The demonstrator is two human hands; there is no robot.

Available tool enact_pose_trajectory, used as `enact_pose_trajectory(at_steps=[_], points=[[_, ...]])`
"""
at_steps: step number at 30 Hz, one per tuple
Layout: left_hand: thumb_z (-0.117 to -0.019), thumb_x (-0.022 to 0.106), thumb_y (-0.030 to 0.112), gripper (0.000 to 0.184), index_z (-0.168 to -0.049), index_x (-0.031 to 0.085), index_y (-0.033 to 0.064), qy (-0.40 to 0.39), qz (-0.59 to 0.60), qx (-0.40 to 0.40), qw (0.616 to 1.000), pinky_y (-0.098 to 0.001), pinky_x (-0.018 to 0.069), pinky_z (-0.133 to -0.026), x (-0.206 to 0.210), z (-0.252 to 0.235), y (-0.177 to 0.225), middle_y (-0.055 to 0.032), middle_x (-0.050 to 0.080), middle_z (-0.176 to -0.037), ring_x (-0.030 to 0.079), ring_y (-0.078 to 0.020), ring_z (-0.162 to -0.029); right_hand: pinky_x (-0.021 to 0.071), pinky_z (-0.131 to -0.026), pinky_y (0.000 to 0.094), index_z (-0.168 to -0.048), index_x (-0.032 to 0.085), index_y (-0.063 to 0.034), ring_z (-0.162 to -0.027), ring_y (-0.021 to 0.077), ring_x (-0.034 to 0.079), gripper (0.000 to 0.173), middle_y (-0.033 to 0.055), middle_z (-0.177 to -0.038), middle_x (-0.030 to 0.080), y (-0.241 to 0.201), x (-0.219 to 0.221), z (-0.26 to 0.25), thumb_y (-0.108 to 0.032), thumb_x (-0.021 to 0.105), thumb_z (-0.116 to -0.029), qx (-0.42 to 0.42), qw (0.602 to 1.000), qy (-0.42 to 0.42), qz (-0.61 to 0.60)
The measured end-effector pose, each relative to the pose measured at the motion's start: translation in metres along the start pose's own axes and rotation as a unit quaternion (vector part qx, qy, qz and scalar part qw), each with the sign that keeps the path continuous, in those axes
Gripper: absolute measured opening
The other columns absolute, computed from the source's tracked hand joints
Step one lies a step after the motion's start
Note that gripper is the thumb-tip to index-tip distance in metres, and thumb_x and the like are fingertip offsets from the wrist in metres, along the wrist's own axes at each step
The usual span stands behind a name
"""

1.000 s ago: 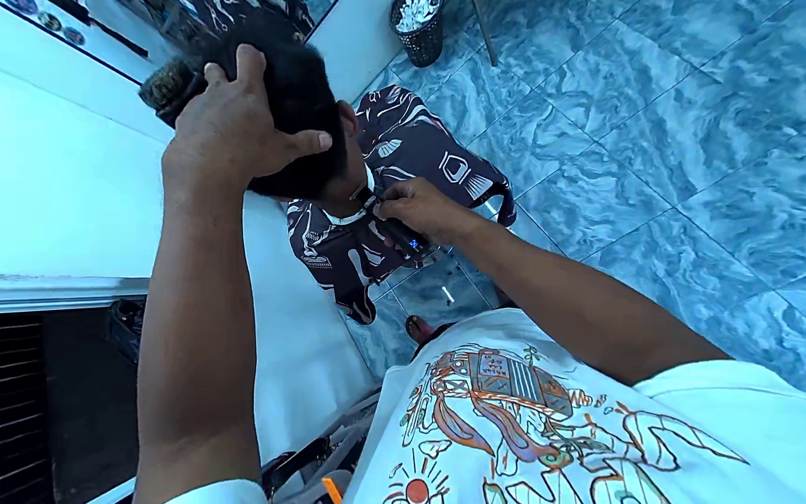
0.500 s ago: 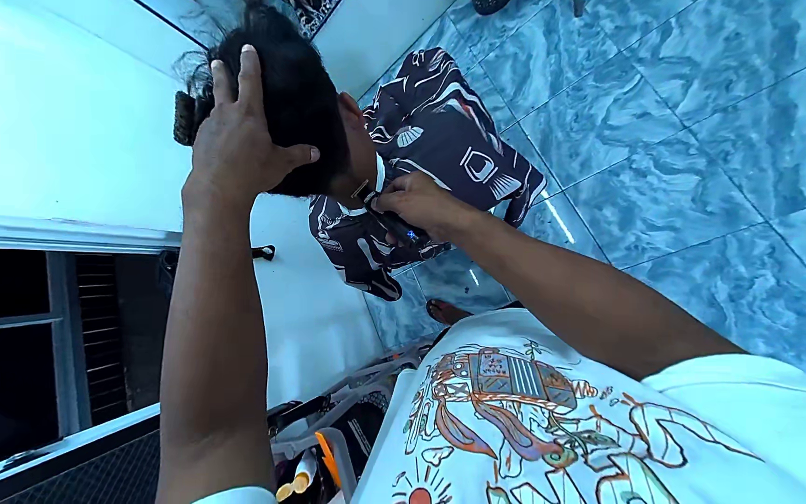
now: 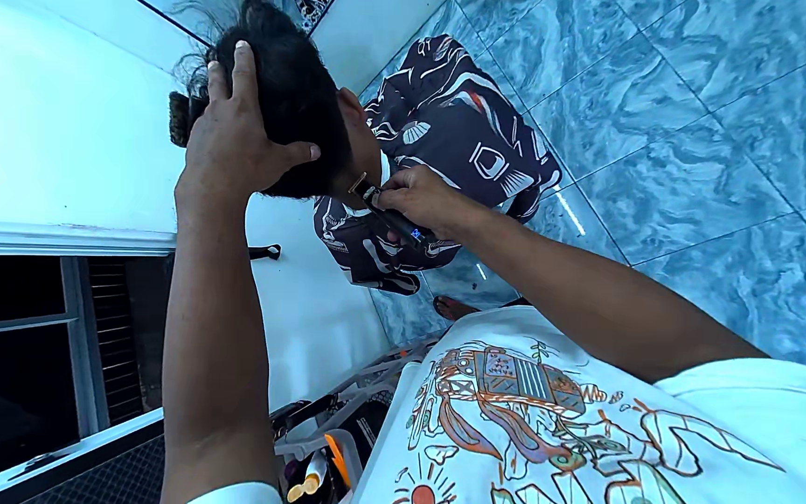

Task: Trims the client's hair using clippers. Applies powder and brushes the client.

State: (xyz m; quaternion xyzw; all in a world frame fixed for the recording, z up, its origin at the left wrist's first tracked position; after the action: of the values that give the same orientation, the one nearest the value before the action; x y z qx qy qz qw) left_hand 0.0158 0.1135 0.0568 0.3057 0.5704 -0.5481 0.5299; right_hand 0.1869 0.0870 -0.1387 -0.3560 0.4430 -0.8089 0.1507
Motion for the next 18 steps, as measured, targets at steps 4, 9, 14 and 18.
enact_pose_trajectory(at_steps=[4,9,14,18], points=[[-0.0728,0.08,0.07,0.131,-0.167,0.005,0.0192,-0.009,0.001,-0.005,1.0,-0.0735,0.0442,-0.1,-0.0012,-0.0011,-0.0002,-0.0261,0.014,-0.169,0.048,-0.0542,-0.135,0.0636,-0.057,0.0394,-0.119,0.064,0.0019,-0.067,0.0252,0.071,0.026,0.0168,-0.098,0.069,-0.0017,-0.0005,-0.0037,-0.018,0.064,-0.1018,-0.041,0.999,-0.02,-0.013],[-0.0721,0.08,0.069,0.132,-0.167,0.004,0.0191,-0.008,-0.001,0.0,1.0,-0.0732,0.0447,-0.099,-0.0012,-0.0015,0.0007,-0.0267,0.014,-0.169,0.049,-0.0531,-0.135,0.0634,-0.055,0.0402,-0.117,0.064,0.002,-0.064,0.0256,0.071,0.026,0.0176,-0.093,0.069,-0.0009,-0.002,-0.0043,-0.019,0.065,-0.1012,-0.017,1.0,-0.014,0.003],[-0.0712,0.08,0.07,0.133,-0.167,0.004,0.0188,-0.008,-0.001,-0.001,1.0,-0.0732,0.044,-0.1,-0.0009,-0.0019,0.0006,-0.026,0.014,-0.169,0.047,-0.0527,-0.137,0.0633,-0.055,0.0392,-0.117,0.065,0.0013,-0.064,0.0245,0.071,0.025,0.0165,-0.096,0.069,-0.0022,-0.0008,-0.0039,-0.018,0.064,-0.1013,-0.036,0.999,-0.013,0.01],[-0.0724,0.08,0.069,0.132,-0.167,0.003,0.0182,-0.01,0.0,0.002,1.0,-0.0737,0.0444,-0.099,-0.0007,-0.0028,0.0009,-0.0273,0.014,-0.169,0.048,-0.0543,-0.135,0.0643,-0.06,0.0392,-0.12,0.064,0.0004,-0.069,0.0234,0.071,0.025,0.0159,-0.1,0.069,-0.0035,-0.001,-0.0064,-0.017,0.064,-0.1017,-0.073,0.997,-0.02,0.019]])
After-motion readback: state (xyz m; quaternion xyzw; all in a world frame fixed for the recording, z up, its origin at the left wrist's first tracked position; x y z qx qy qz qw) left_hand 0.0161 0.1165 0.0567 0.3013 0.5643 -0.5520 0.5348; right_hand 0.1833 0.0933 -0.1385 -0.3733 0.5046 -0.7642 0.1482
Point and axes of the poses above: each hand's wrist, its own z-axis away from the middle knuckle, its own x-axis out of the palm, y = z × x, the point moved 4 cm from there along -z, towards the middle knuckle
